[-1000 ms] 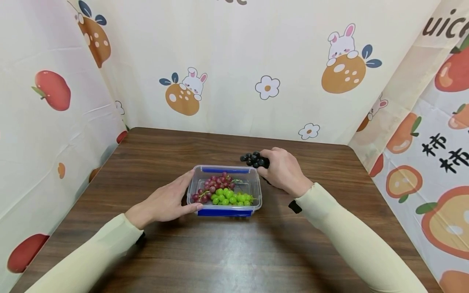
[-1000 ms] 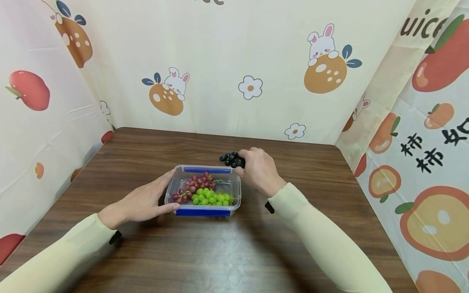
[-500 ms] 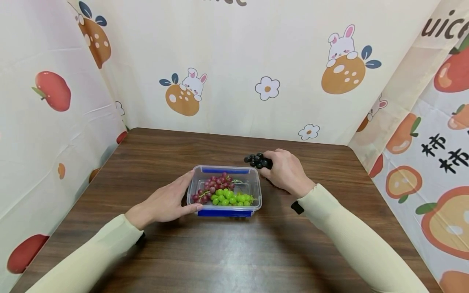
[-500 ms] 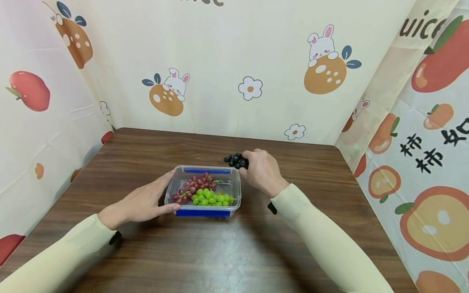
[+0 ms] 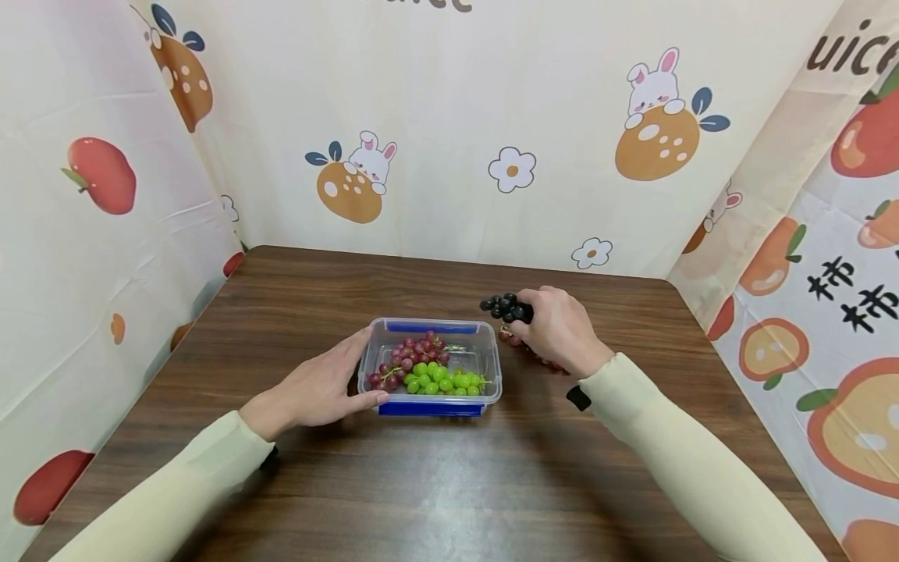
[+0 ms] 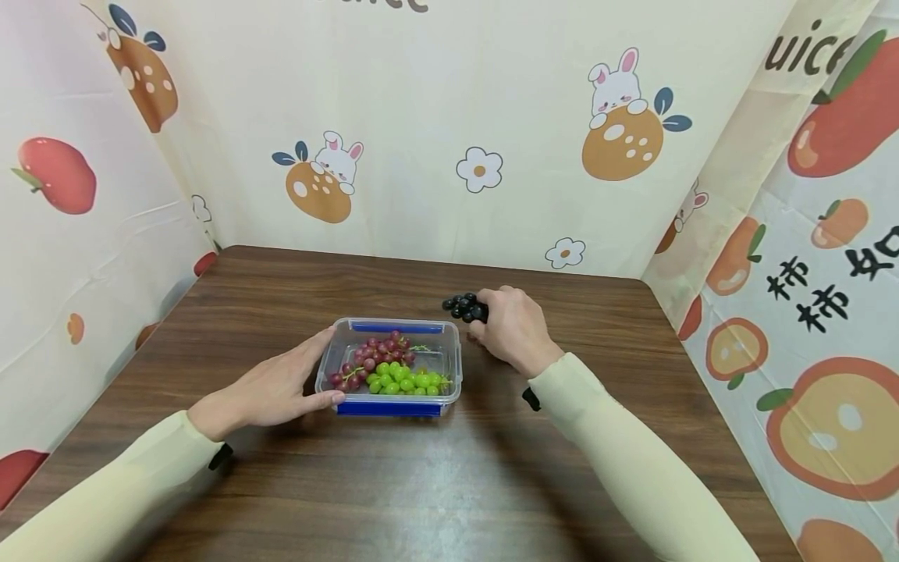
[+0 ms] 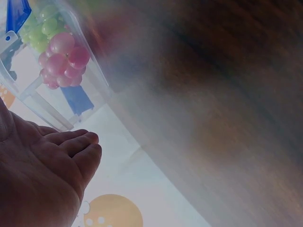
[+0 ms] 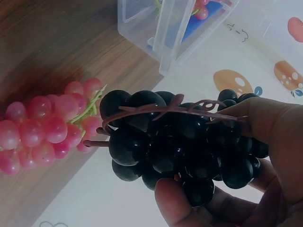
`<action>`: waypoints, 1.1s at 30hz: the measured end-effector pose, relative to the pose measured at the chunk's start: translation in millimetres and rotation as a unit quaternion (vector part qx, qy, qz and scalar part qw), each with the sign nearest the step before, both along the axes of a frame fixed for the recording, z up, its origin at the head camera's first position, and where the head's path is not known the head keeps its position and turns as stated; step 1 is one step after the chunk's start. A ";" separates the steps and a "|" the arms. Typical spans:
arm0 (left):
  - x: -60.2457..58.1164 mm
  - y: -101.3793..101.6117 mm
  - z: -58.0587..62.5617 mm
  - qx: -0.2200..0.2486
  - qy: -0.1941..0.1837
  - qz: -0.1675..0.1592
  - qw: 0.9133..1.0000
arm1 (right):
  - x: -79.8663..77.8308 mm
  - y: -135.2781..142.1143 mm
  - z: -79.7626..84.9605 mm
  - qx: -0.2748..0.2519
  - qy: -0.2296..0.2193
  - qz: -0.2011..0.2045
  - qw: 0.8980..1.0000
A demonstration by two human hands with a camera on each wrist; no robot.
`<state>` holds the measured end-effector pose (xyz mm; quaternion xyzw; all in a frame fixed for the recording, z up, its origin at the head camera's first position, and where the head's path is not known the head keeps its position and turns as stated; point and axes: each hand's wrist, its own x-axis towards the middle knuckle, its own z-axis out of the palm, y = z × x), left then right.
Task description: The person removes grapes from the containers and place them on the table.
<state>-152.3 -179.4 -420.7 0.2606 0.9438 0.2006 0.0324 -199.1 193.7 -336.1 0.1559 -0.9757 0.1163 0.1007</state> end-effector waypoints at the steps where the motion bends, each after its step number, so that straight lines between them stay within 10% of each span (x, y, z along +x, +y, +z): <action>1: 0.0 0.0 0.1 -0.001 0.000 0.000 1.000 | -0.1 0.8 -0.3 0.000 -0.002 -0.001 1.000; 33: -0.9 -1.1 -1.0 0.001 0.007 -0.004 1.000 | -2.0 21.9 -2.6 0.006 0.004 -0.015 1.000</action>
